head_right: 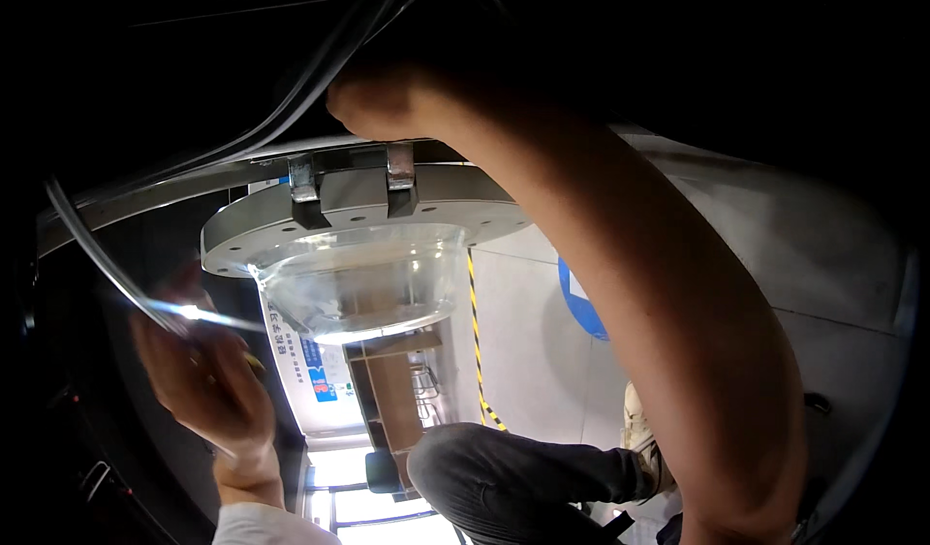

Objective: The person positions a washing machine door hinge against the machine frame and uses a screwdriver to tighten screws, while another person assists by holding the door in place.

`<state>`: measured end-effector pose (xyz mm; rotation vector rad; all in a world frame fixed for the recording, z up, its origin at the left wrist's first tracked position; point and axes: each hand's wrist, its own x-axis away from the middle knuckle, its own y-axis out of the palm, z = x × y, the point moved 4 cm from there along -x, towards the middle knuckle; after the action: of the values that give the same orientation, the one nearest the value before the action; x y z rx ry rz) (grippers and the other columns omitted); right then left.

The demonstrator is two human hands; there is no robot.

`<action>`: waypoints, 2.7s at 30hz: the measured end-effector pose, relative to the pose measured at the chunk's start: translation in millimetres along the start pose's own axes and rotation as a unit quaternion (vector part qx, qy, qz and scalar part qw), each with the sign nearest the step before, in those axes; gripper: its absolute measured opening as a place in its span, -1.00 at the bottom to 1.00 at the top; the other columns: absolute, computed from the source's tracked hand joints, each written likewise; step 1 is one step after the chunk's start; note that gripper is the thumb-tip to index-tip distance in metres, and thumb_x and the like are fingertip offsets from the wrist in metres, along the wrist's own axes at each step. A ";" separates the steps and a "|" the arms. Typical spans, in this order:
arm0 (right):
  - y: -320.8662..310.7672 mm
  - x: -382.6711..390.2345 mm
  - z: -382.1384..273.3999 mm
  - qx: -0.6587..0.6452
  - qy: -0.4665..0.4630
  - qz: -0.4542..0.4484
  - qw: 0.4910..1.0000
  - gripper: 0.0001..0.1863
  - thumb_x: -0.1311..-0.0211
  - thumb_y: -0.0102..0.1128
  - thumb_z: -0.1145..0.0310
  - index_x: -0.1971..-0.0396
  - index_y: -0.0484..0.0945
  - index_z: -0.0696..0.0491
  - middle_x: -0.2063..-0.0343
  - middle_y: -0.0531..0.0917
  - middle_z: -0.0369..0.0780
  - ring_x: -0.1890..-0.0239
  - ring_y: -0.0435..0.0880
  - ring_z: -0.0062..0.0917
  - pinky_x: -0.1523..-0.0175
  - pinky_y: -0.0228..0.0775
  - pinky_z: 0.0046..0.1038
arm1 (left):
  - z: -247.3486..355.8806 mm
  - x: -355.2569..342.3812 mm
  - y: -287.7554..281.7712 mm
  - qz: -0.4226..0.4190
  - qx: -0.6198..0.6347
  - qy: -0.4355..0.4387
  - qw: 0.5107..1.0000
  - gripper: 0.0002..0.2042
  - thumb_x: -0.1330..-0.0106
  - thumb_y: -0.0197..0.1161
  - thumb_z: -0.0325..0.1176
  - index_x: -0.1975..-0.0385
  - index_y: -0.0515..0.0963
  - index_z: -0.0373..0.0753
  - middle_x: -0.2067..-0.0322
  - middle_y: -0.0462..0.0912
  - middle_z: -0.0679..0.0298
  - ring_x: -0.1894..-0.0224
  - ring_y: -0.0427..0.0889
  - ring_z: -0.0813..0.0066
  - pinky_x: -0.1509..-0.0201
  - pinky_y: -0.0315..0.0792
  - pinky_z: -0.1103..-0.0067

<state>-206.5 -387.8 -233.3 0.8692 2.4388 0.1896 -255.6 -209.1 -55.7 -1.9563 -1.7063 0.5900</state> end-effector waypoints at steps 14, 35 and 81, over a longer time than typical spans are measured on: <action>0.2 19.6 -27.2 0.064 -0.036 -0.033 0.997 -0.81 -0.31 0.11 0.42 0.53 0.52 0.10 0.74 0.50 -0.27 0.68 0.55 -0.66 0.56 0.45 -0.62 | -16.8 -65.0 -8.4 0.101 -0.031 0.034 0.994 -0.61 -0.17 0.37 -0.50 -0.02 0.52 -0.30 0.26 0.72 0.17 0.35 0.74 0.46 0.37 0.59 0.71; 8.3 3.3 -0.7 0.004 -0.103 -0.066 0.992 -0.92 -0.20 0.19 0.48 0.46 0.51 0.12 0.61 0.54 -0.25 0.51 0.59 -0.55 0.35 0.51 -0.50 | -39.1 -65.9 51.0 0.238 0.090 -0.081 0.964 -0.61 -0.38 0.14 -0.31 -0.10 0.40 -0.42 0.26 0.66 0.03 0.34 0.70 0.40 0.33 0.57 0.68; 11.2 18.7 -16.3 -0.120 -0.088 -0.154 0.977 -0.77 -0.08 0.17 0.42 0.25 0.53 0.16 0.45 0.60 -0.11 0.38 0.64 -0.41 0.22 0.50 -0.43 | -49.2 -36.1 4.5 0.289 0.092 -0.133 0.944 -0.52 -0.33 0.18 -0.29 -0.13 0.33 -0.50 0.11 0.60 -0.14 0.15 0.66 0.16 0.09 0.57 0.51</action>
<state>-221.1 -366.6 -224.4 0.3801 2.2880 0.2720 -227.2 -248.8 -18.9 -2.3142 -1.1340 1.2220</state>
